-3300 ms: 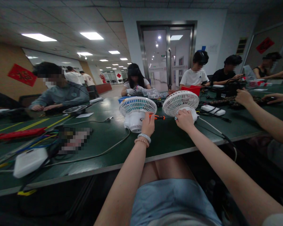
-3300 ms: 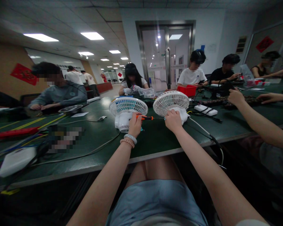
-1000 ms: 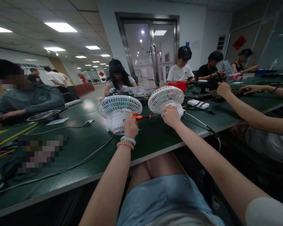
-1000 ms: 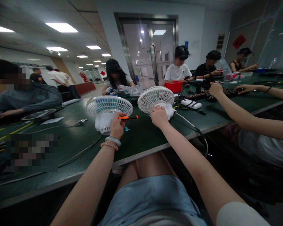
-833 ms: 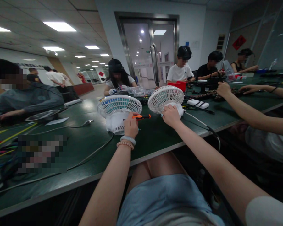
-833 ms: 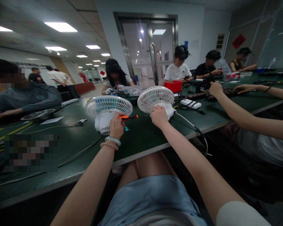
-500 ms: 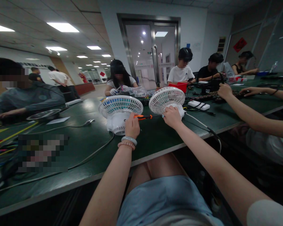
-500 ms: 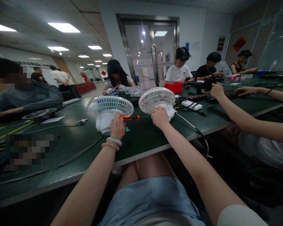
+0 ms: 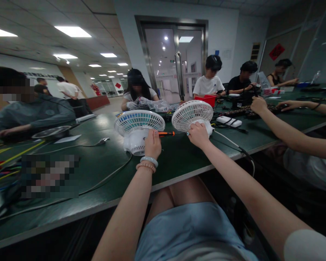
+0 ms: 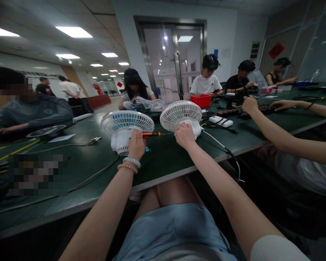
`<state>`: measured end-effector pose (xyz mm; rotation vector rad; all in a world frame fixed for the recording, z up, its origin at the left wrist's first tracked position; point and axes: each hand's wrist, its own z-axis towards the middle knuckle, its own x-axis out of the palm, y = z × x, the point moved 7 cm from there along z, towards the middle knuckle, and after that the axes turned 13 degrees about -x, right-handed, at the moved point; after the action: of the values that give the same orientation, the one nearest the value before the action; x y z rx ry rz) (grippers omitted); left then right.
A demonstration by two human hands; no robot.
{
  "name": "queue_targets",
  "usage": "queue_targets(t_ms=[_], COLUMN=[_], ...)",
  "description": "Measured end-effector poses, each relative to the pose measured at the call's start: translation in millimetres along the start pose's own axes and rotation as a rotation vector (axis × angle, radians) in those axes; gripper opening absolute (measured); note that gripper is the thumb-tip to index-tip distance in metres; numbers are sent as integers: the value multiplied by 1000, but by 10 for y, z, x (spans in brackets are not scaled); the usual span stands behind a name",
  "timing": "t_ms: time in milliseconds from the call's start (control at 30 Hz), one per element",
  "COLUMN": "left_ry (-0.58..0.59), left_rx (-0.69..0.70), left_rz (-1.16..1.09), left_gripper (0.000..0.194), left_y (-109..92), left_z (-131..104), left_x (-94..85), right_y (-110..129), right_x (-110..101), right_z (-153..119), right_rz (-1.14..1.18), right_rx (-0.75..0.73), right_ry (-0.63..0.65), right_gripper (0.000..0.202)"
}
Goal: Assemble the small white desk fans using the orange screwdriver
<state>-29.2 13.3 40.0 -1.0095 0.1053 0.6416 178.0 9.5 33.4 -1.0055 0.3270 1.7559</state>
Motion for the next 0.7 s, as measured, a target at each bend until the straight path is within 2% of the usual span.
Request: queue_targets(t_ms=[267, 433, 700], left_ry=[86, 53, 33], left_rx=[-148, -92, -35], left_rz=[-90, -52, 4], left_gripper=[23, 18, 21], left_y=[82, 49, -17], left_z=[23, 21, -4], left_x=[61, 16, -18], right_y=[3, 7, 10], right_x=[-2, -5, 9], right_z=[7, 6, 1], right_rz=[4, -2, -7], right_rx=[-5, -2, -6], right_ry=[1, 6, -7], right_gripper=[27, 27, 26])
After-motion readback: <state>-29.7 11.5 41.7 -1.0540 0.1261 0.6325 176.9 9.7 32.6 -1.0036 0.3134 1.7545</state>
